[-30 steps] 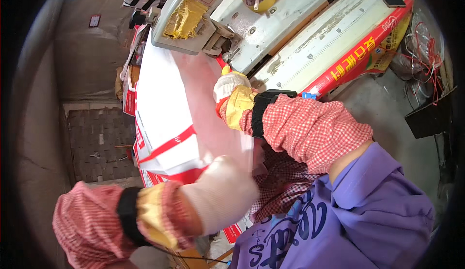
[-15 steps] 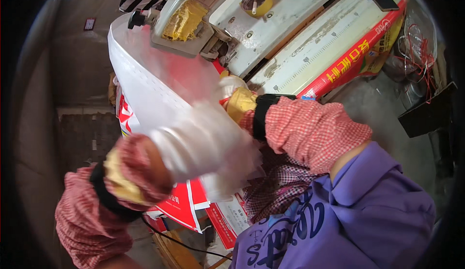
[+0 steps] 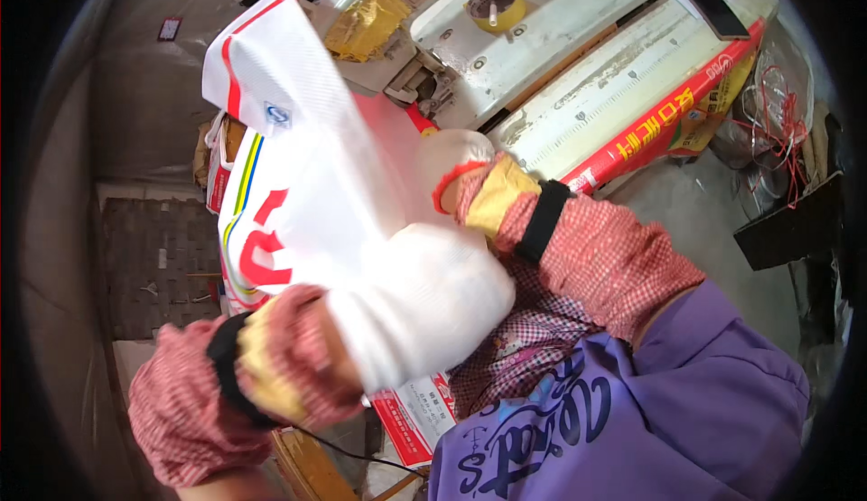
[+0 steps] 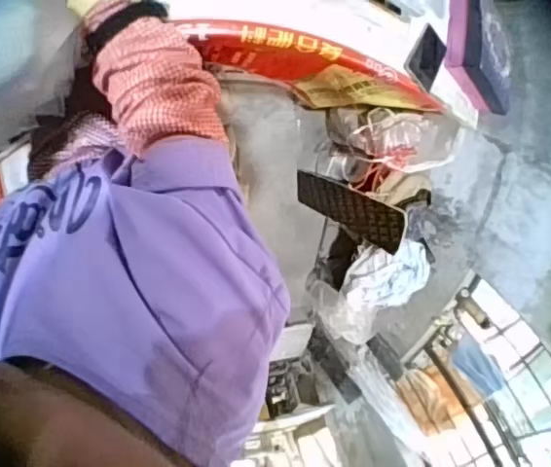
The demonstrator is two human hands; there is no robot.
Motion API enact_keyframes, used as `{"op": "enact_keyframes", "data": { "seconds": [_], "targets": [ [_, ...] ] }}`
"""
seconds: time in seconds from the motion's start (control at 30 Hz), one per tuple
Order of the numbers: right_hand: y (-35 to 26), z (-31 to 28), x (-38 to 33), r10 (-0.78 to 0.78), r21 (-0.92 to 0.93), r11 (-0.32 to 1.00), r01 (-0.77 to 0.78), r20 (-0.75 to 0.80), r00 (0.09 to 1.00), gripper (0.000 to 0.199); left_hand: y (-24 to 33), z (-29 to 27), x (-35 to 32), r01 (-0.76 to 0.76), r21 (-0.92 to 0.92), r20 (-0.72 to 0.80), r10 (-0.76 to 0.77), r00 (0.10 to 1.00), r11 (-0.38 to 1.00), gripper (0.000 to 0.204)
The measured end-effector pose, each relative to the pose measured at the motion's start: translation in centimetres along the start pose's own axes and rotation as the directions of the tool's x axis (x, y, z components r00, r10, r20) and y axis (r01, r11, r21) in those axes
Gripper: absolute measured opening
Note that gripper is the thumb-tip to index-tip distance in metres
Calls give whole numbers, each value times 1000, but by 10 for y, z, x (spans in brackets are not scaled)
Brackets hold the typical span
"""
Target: Using an industrial sewing or heat-sealing machine to close the tops of large fertilizer bags.
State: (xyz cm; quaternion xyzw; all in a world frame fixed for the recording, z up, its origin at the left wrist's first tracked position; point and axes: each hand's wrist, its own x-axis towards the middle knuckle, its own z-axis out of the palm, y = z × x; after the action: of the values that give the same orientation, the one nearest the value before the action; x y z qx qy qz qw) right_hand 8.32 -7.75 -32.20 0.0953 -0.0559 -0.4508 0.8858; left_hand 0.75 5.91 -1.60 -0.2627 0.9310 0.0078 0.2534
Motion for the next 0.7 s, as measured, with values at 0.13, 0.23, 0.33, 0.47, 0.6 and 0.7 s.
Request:
{"op": "enact_keyframes", "data": {
  "seconds": [0.13, 0.23, 0.33, 0.47, 0.6, 0.7],
  "targets": [
    [-34, 55, -23, -24, -890, 448, 89, 87, 996, 24, -44, 27, 20, 225, -113, 161, -206, 965, 968, 9],
    [-61, 106, -20, 33, -923, -361, 133, 130, 991, 19, -83, 53, 30, 455, 65, 128, -459, 879, 888, 12],
    [-37, 155, -53, -44, -928, 342, -145, -170, 984, 20, -143, 98, 26, 576, -172, -78, -594, 800, 799, 17],
    [-19, 149, -45, -139, -973, -231, 18, 52, 989, 32, -204, 126, 27, 688, -62, -292, -672, 680, 723, 15],
    [7, 184, -59, -77, -547, -836, 54, 214, 974, 69, -177, 105, -22, 683, 101, -236, -649, 723, 724, 11],
    [18, 171, -31, 129, -154, -971, 181, 300, 945, 69, -125, 68, -115, 588, 122, -197, -561, 804, 800, 9]
  ]
}}
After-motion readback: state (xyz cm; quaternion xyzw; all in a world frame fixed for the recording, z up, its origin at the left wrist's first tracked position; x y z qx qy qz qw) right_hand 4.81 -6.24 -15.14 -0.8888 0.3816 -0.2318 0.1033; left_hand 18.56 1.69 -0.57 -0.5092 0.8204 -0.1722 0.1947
